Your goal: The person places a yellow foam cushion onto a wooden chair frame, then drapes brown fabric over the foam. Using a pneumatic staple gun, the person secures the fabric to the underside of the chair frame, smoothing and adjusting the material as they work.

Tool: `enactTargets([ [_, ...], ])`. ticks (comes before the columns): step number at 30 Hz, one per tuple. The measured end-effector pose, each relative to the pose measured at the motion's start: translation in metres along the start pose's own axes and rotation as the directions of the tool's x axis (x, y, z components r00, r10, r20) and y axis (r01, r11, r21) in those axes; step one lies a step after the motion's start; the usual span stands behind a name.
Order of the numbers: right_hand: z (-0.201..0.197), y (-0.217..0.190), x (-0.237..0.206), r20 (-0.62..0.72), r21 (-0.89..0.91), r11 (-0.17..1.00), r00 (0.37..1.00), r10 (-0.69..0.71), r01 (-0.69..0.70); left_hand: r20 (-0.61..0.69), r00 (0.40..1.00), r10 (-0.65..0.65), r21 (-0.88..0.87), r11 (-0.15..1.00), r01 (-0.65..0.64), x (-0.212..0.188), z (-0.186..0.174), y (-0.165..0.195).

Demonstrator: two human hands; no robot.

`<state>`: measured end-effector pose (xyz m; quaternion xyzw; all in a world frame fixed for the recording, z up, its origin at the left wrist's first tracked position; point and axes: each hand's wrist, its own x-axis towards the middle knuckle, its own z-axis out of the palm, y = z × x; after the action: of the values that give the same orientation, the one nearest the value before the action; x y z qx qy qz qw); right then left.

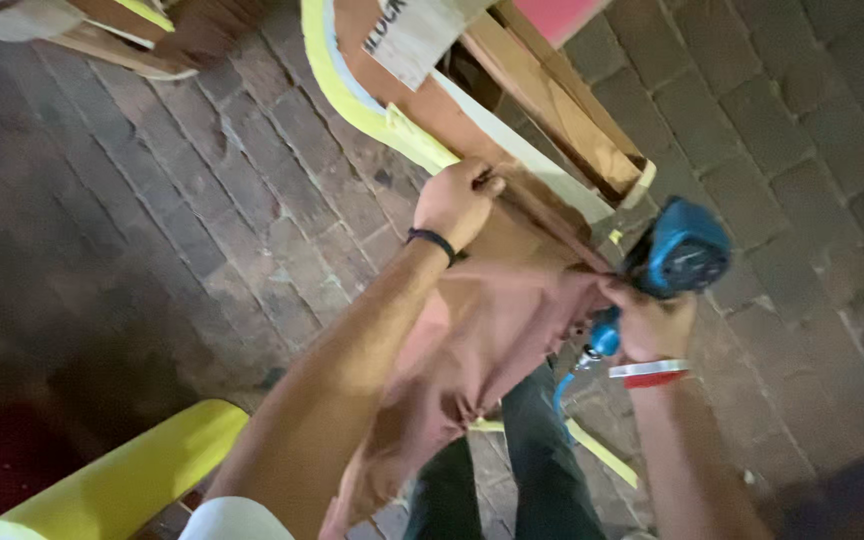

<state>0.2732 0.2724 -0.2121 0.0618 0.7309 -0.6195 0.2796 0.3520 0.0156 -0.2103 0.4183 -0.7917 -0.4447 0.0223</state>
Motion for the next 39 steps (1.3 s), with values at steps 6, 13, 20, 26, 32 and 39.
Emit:
enactTargets([
  [6, -0.007, 0.033, -0.015, 0.064, 0.118, 0.992, 0.997, 0.033, -0.041, -0.050, 0.996, -0.078, -0.066, 0.995, 0.075, -0.008, 0.016, -0.013],
  [13, 0.019, 0.045, -0.054, 0.090, 0.063, 0.981, 0.980, 0.178, -0.184, -0.167, 0.986, 0.010, -0.017, 1.000, -0.013, -0.009, 0.025, -0.019],
  [20, 0.046, 0.044, -0.083, 0.131, 0.261, 0.952, 0.983, 0.126, -0.157, -0.246, 0.969, -0.033, 0.018, 0.999, 0.039, -0.014, 0.035, -0.020],
  [26, 0.063, 0.025, -0.117, 0.116, 0.216, 0.973, 0.988, -0.104, 0.077, -0.298, 0.955, -0.002, -0.025, 1.000, -0.006, -0.018, 0.037, -0.024],
  [32, 0.031, -0.047, -0.050, 0.256, -0.524, 0.773, 0.932, -0.257, 0.357, -0.327, 0.945, -0.017, -0.051, 0.999, 0.000, -0.018, 0.034, -0.025],
  [39, 0.145, -0.125, 0.116, 0.773, -0.599, 0.177, 0.621, -0.126, 0.781, -0.429, 0.903, -0.015, -0.015, 1.000, 0.010, -0.037, 0.026, -0.003],
])
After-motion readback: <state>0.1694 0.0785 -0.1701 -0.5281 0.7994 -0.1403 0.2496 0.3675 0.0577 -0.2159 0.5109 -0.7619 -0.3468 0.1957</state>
